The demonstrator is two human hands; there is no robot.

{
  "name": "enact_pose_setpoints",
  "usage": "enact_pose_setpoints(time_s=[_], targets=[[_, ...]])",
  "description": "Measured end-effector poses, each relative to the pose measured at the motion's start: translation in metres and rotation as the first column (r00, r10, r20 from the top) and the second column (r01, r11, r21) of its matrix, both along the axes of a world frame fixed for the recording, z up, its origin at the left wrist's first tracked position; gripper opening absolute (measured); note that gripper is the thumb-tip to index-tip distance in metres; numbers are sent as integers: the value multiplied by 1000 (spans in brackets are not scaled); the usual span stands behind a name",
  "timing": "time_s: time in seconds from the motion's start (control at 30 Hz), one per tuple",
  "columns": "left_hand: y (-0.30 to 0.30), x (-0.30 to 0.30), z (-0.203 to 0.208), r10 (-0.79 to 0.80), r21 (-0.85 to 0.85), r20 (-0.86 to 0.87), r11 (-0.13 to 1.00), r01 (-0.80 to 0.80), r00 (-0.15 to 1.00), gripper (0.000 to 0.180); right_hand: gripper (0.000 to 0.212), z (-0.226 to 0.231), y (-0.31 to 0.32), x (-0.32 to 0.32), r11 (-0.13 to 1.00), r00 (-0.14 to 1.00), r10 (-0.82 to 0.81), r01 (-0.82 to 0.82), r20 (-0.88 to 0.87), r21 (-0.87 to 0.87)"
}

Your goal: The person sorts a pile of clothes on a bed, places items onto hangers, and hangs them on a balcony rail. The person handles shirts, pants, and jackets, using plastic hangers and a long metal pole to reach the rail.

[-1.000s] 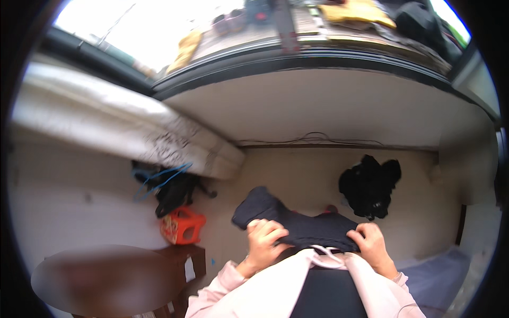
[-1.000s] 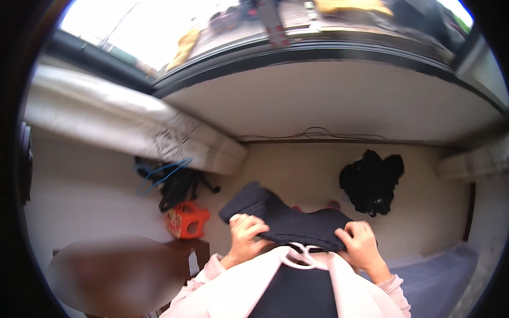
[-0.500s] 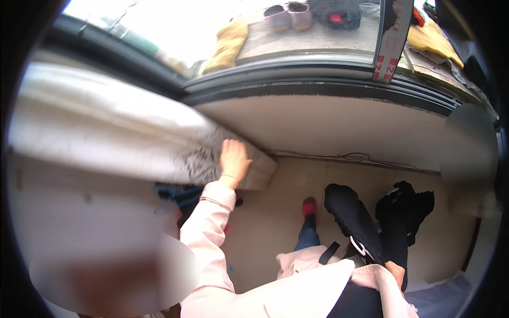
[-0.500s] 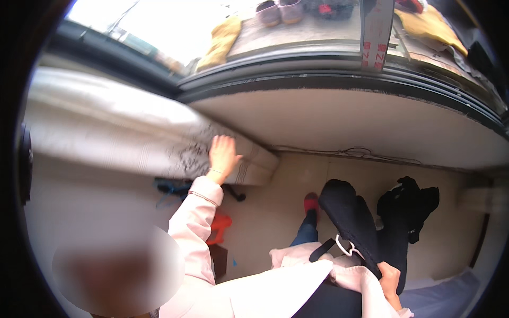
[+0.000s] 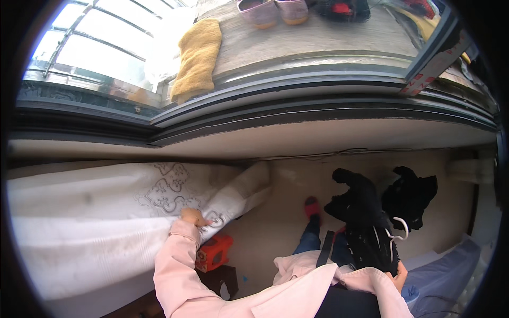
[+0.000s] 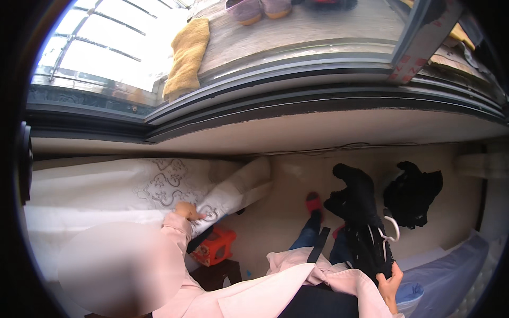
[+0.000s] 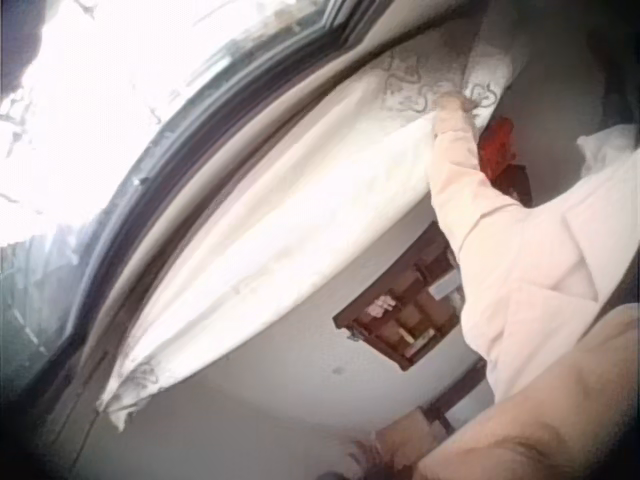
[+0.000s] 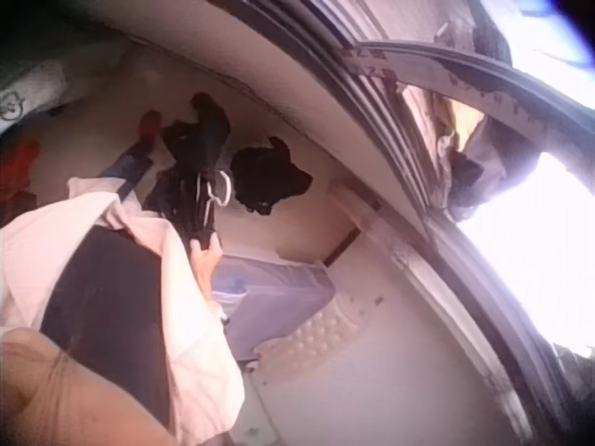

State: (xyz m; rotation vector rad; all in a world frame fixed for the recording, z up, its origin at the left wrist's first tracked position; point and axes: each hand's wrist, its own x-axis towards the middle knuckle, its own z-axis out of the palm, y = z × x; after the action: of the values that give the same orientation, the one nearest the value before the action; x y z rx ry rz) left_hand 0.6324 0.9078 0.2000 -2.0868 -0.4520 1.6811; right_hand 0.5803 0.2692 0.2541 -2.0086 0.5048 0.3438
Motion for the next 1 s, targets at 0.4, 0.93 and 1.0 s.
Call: enact_pose_setpoints(time_s=[0.4,0.93,1.0], targets=[[34,63,8,-310,359,300,913,194,902,99,34,0,21,-10,998,996,61,-58,-66,39],[-45,74,-16,-258,-150,736,839,523,625,59,33,-6,25,-5,983,984,52,-20,170,-181],[-92,91,-7,-112,-310,807,756,577,580,59,32,17,28,4,965,986,87,-48,144,-257]])
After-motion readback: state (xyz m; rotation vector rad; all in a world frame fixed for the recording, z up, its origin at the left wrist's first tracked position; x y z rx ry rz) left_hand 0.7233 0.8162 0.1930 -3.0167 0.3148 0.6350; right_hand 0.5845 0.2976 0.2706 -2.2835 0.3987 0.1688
